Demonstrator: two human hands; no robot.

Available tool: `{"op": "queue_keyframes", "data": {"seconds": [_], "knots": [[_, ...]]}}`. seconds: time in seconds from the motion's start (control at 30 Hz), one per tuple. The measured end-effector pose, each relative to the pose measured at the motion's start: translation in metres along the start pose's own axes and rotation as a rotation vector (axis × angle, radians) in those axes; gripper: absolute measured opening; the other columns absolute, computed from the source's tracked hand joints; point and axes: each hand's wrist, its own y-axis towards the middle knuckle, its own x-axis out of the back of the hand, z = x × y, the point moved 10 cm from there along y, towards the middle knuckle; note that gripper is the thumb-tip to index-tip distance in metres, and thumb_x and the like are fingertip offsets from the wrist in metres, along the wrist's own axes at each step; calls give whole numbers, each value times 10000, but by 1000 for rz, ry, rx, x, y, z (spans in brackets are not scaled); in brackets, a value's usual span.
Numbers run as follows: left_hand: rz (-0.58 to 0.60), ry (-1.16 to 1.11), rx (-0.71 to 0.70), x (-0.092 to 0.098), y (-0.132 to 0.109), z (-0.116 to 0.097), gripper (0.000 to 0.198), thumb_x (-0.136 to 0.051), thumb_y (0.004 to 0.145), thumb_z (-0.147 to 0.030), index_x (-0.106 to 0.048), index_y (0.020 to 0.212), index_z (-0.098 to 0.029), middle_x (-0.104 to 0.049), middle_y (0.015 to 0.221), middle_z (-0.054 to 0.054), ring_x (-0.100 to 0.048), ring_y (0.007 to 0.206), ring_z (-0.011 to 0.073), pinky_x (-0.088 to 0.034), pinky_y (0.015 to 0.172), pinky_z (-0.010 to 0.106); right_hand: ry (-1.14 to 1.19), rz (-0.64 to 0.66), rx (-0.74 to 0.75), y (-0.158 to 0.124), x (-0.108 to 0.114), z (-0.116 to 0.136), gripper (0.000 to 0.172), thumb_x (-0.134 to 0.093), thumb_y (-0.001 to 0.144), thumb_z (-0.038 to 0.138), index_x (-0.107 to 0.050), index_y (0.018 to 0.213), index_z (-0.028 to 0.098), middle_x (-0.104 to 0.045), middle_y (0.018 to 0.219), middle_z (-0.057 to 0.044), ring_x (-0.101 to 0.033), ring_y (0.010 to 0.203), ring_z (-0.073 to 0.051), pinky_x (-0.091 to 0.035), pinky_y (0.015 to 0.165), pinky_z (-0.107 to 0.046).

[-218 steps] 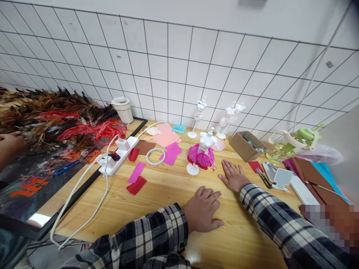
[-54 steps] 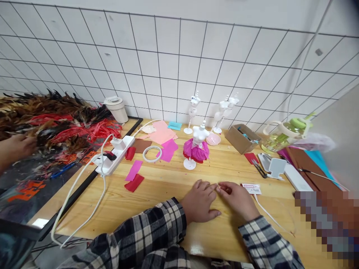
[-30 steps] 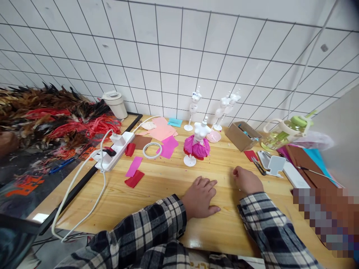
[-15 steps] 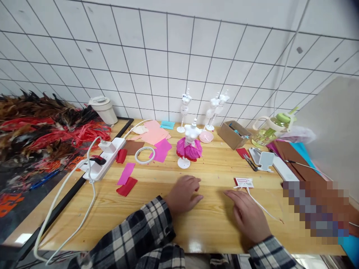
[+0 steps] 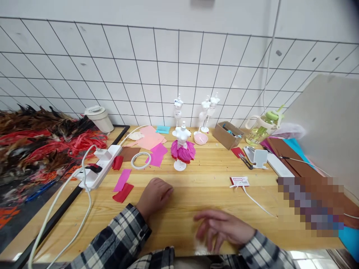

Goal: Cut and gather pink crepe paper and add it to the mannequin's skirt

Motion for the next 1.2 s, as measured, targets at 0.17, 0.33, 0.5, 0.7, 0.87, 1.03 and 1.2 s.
{"op": "queue_keyframes", "data": {"seconds": [0.17,0.33,0.5,0.7,0.87,1.03,1.2], "knots": [[-20,-45,172,0,-5,31,294,-427,951,-322,-660,834,-186,-684,763,47,-605,752,183,-424,736,327,-333,-590,350,35,34,83,749,-540,828,636,-364,1453,264,-394,1482,-150,-510,1252,-290,-447,979,-484],[-5,-84,213,-1,-12,38,312,-424,950,-341,-664,839,-177,-677,772,53,-592,764,186,-410,744,323,-940,-838,664,-32,48,130,475,-462,945,352,-401,1413,302,-442,1465,-65,-422,1328,-233,-413,1034,-430],[24,-115,186,-6,-8,31,326,-416,954,-343,-655,813,-172,-663,740,48,-579,743,180,-401,729,318,-1504,-1303,487,-114,110,105,256,-504,884,244,-601,1114,190,-647,1100,-114,-570,1033,-284,-441,930,-459],[35,-149,135,-9,-4,24,302,-432,949,-326,-656,820,-171,-668,755,45,-578,751,173,-404,735,310,-1777,-1264,288,-106,136,66,192,-516,881,205,-598,1049,164,-658,1121,-113,-579,1037,-271,-424,931,-414],[37,-141,150,-8,-8,27,290,-438,945,-312,-656,815,-171,-668,748,45,-575,744,174,-405,730,309,-1799,-1276,276,-97,145,60,235,-477,929,261,-597,1101,152,-708,985,-101,-641,897,-227,-391,982,-420],[27,-152,174,-4,-9,29,270,-453,939,-304,-664,825,-178,-679,771,47,-579,758,175,-406,738,310,-1735,-1305,296,-99,153,56,294,-464,942,340,-625,1087,140,-729,937,-111,-669,824,-215,-424,941,-393],[61,-163,170,-9,-7,28,268,-452,939,-303,-670,838,-183,-684,781,42,-584,767,171,-407,748,308,-1473,-1335,190,-110,172,48,349,-418,931,399,-671,1037,185,-735,1007,-99,-684,870,-237,-487,744,-332]]}}
